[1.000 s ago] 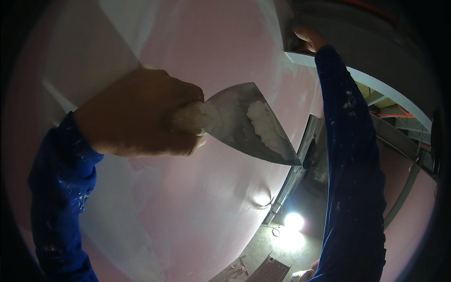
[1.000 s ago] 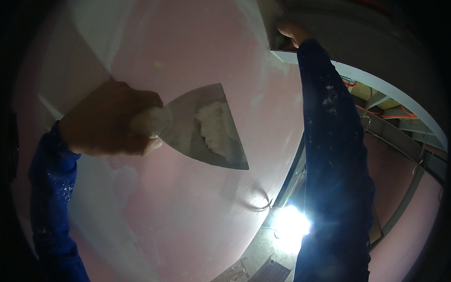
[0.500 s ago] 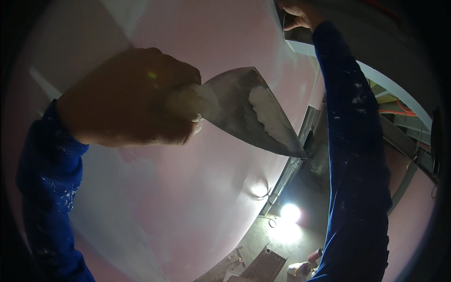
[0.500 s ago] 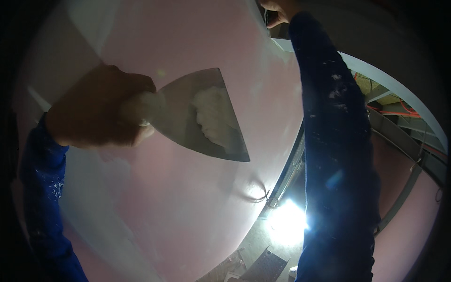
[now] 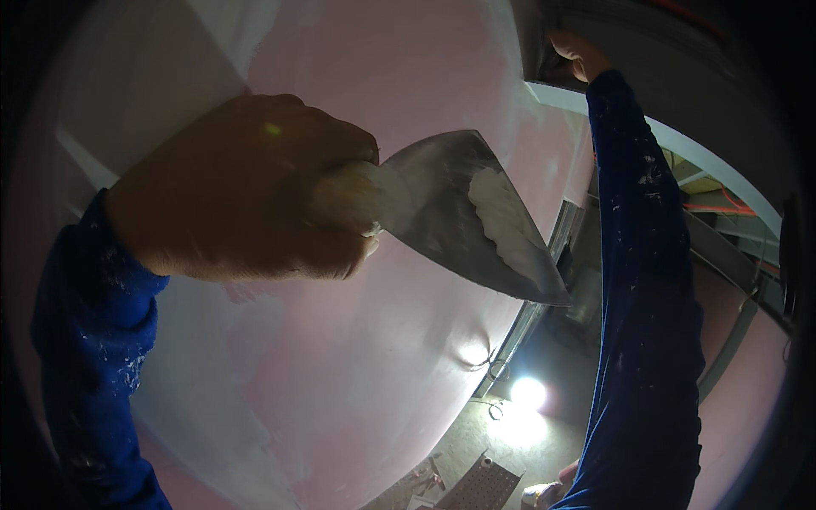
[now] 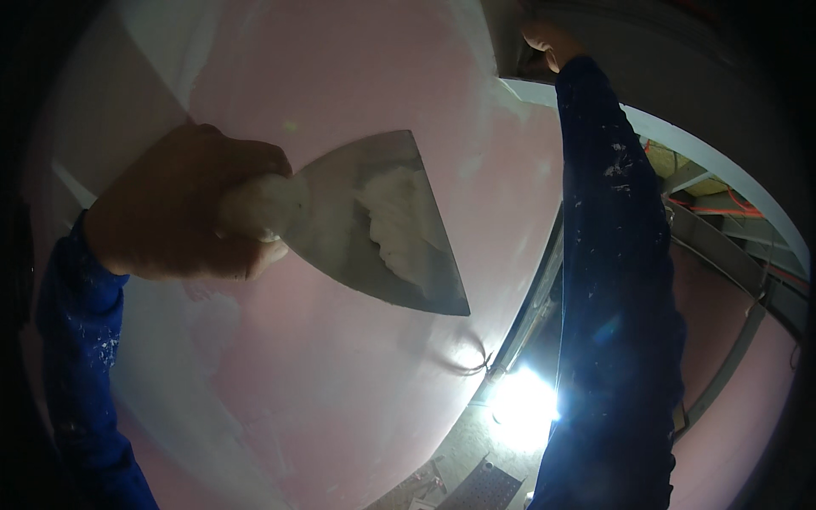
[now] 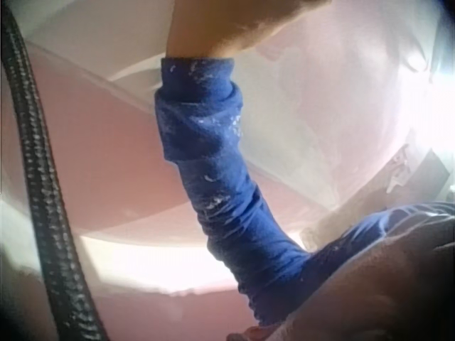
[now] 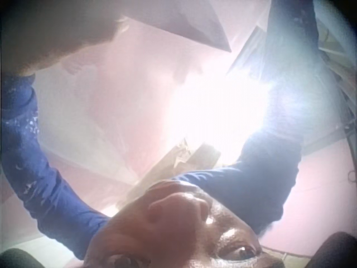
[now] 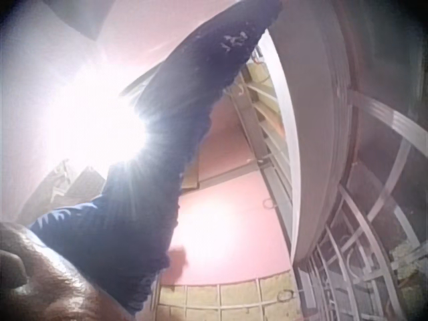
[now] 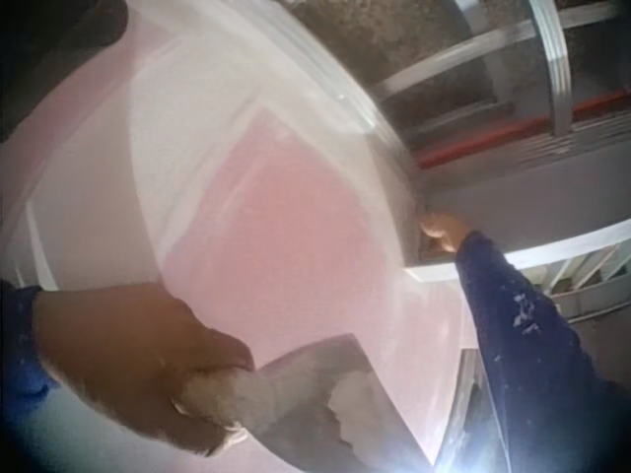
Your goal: The person applies white joint compound to the seams of pink drywall on a ceiling using a putty knife and a taping knife. They repeatedly scoop compound and spread it along the joints, smoothing the surface.
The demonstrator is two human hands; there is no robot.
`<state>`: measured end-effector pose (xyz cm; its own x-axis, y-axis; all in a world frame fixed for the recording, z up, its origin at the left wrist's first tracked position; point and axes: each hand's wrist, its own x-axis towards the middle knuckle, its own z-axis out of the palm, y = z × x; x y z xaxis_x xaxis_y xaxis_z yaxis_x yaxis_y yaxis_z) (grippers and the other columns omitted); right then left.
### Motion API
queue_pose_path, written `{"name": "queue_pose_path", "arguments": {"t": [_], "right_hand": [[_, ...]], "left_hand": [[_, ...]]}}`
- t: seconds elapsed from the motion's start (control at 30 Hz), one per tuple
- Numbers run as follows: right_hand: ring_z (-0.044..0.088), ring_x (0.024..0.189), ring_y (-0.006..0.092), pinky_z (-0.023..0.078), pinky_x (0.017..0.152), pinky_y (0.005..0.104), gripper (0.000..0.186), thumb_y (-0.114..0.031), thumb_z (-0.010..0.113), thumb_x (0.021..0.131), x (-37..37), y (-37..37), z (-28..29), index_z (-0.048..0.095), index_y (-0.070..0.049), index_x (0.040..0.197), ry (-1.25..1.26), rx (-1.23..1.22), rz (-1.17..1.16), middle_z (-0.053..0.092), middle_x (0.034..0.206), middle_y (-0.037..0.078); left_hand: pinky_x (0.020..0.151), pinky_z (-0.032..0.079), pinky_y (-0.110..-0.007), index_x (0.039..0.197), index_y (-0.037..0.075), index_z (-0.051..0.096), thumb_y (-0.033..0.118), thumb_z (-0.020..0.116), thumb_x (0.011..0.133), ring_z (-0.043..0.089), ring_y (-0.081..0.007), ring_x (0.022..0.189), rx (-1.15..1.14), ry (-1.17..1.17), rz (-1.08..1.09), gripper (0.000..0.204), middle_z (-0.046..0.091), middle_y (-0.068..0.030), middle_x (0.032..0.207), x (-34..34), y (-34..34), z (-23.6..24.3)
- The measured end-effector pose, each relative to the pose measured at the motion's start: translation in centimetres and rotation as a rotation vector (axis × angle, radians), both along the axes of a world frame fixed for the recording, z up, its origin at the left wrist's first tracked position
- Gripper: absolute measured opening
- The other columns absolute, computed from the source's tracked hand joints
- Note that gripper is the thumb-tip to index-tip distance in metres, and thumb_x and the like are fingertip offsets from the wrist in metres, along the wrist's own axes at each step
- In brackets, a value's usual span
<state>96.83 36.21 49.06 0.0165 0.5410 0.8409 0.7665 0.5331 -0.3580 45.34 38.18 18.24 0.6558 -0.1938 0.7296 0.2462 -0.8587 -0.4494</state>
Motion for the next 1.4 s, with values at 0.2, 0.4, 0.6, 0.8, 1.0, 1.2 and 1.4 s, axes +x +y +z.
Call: {"name": "queue_pose_path", "arguments": {"t": [0.2,0.4,0.6,0.8,1.0,1.2,1.4], "right_hand": [[0.062,0.119,0.0249,0.059,0.087,0.0596,0.042,-0.028,0.069,0.096,-1.1,1.5,0.4,0.063,-0.009,0.134,-0.016,-0.022,-0.057,0.063,0.134,0.007],[0.055,0.129,0.0313,0.058,0.092,0.0660,0.038,-0.030,0.065,0.101,-8.8,0.7,1.1,0.061,-0.010,0.133,0.021,-0.048,-0.292,0.060,0.132,0.008],[0.055,0.128,0.0322,0.060,0.093,0.0643,0.036,-0.026,0.063,0.102,-8.8,-4.6,-2.6,0.061,-0.009,0.133,0.063,0.006,-0.272,0.057,0.137,0.008],[0.056,0.127,0.0318,0.063,0.090,0.0597,0.038,-0.025,0.069,0.098,-3.3,-1.9,-1.6,0.063,-0.009,0.132,0.069,-0.064,-0.046,0.058,0.138,0.008],[0.063,0.116,0.0232,0.059,0.094,0.0514,0.041,-0.030,0.073,0.095,0.8,-0.2,1.0,0.068,-0.008,0.128,0.023,-0.047,0.032,0.067,0.127,0.008],[0.056,0.127,0.0290,0.061,0.093,0.0599,0.040,-0.025,0.069,0.097,-1.1,0.4,0.2,0.063,-0.008,0.132,-0.021,-0.047,-0.051,0.059,0.134,0.009],[0.056,0.127,0.0287,0.060,0.093,0.0619,0.039,-0.025,0.068,0.098,-7.5,1.8,1.6,0.062,-0.009,0.133,0.020,-0.029,-0.226,0.059,0.135,0.009]], "left_hand": [[0.074,0.054,-0.046,0.097,0.009,0.070,0.037,0.072,0.075,0.067,-0.0339,0.070,0.412,0.001,-0.048,0.036,0.068,-0.0111,0.076,0.5,0.9,0.1],[0.073,0.052,-0.044,0.096,0.009,0.069,0.035,0.072,0.076,0.066,-0.0323,0.071,-0.090,0.073,0.045,0.033,0.068,-0.0097,0.079,-0.1,0.2,-0.1],[0.072,0.053,-0.044,0.096,0.009,0.068,0.036,0.073,0.075,0.066,-0.0323,0.069,0.061,-0.082,-0.024,0.035,0.068,-0.0096,0.078,0.4,0.1,-0.3],[0.077,0.053,-0.044,0.100,0.010,0.070,0.039,0.073,0.074,0.066,-0.0326,0.075,0.110,0.023,0.047,0.039,0.069,-0.0102,0.081,-0.2,0.3,-0.2],[0.077,0.052,-0.044,0.102,0.009,0.070,0.040,0.073,0.074,0.066,-0.0331,0.077,0.082,-0.005,0.014,0.041,0.069,-0.0111,0.081,-0.2,0.3,-0.6],[0.075,0.051,-0.045,0.100,0.008,0.069,0.036,0.074,0.075,0.065,-0.0351,0.076,0.425,-0.017,-0.108,0.038,0.068,-0.0126,0.082,0.3,1.5,-0.6],[0.068,0.051,-0.045,0.092,0.008,0.068,0.031,0.073,0.074,0.064,-0.0345,0.069,0.034,-0.045,-0.073,0.030,0.065,-0.0115,0.074,0.2,1.3,-0.7]]}}
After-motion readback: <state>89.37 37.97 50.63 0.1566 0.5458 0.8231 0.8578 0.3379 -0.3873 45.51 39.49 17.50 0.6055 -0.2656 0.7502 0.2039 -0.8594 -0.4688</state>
